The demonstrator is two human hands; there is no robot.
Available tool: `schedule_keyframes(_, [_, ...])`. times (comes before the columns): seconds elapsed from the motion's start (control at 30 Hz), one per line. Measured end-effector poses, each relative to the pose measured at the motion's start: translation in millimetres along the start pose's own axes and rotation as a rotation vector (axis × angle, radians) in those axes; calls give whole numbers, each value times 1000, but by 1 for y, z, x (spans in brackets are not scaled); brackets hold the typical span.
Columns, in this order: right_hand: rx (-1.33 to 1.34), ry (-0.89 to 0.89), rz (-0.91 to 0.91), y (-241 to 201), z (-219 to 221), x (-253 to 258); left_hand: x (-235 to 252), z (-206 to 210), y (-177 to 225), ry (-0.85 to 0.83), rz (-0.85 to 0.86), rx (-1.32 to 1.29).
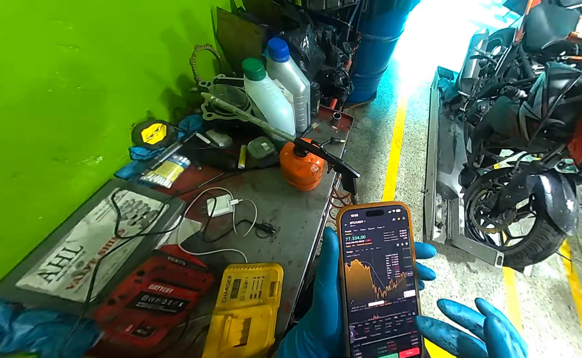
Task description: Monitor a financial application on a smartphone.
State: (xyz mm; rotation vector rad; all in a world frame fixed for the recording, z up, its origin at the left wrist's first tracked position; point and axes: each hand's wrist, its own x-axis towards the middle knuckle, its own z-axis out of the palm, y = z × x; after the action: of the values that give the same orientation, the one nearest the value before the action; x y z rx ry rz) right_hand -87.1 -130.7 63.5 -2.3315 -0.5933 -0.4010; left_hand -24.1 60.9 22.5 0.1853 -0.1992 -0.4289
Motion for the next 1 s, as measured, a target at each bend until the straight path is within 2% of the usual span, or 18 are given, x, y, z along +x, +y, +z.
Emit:
schedule_keyframes(0.13, [3, -30, -6, -3, 0, 1, 0, -3, 0, -26, 2, -32])
schedule_keyframes(0.3, [22, -40, -23, -3, 1, 2, -4, 0, 1, 100, 105, 19])
schedule_keyframes(0.4, [22, -41, -21, -2, 2, 4, -4, 11, 4, 184, 195, 173])
schedule_keyframes(0.73, [30, -62, -32, -2, 3, 10, -1, 19, 10, 290, 172, 130])
schedule_keyframes(0.77, [27, -64, -32, -2, 4, 11, -1, 12, 5, 255, 203, 103])
schedule_keyframes(0.8, [27, -63, -34, -1, 4, 11, -1, -7, -3, 143, 244, 82])
schedule_keyframes(0.83, [29, -58, -37, 0, 5, 11, -1, -39, -14, -84, 281, 57])
schedule_keyframes(0.87, [28, -56, -38, 0, 6, 13, 0, -55, -20, -175, 276, 36])
schedule_keyframes(0.9, [28, -62, -40, 0, 6, 14, -2, -51, -19, -103, 220, 5])
schedule_keyframes(0.97, [19, -89, -51, -2, 8, 18, -7, -29, -15, 253, 139, 40])
schedule_keyframes(1.0, [14, -96, -62, -3, 9, 20, -10, -56, -21, 122, 180, 88])
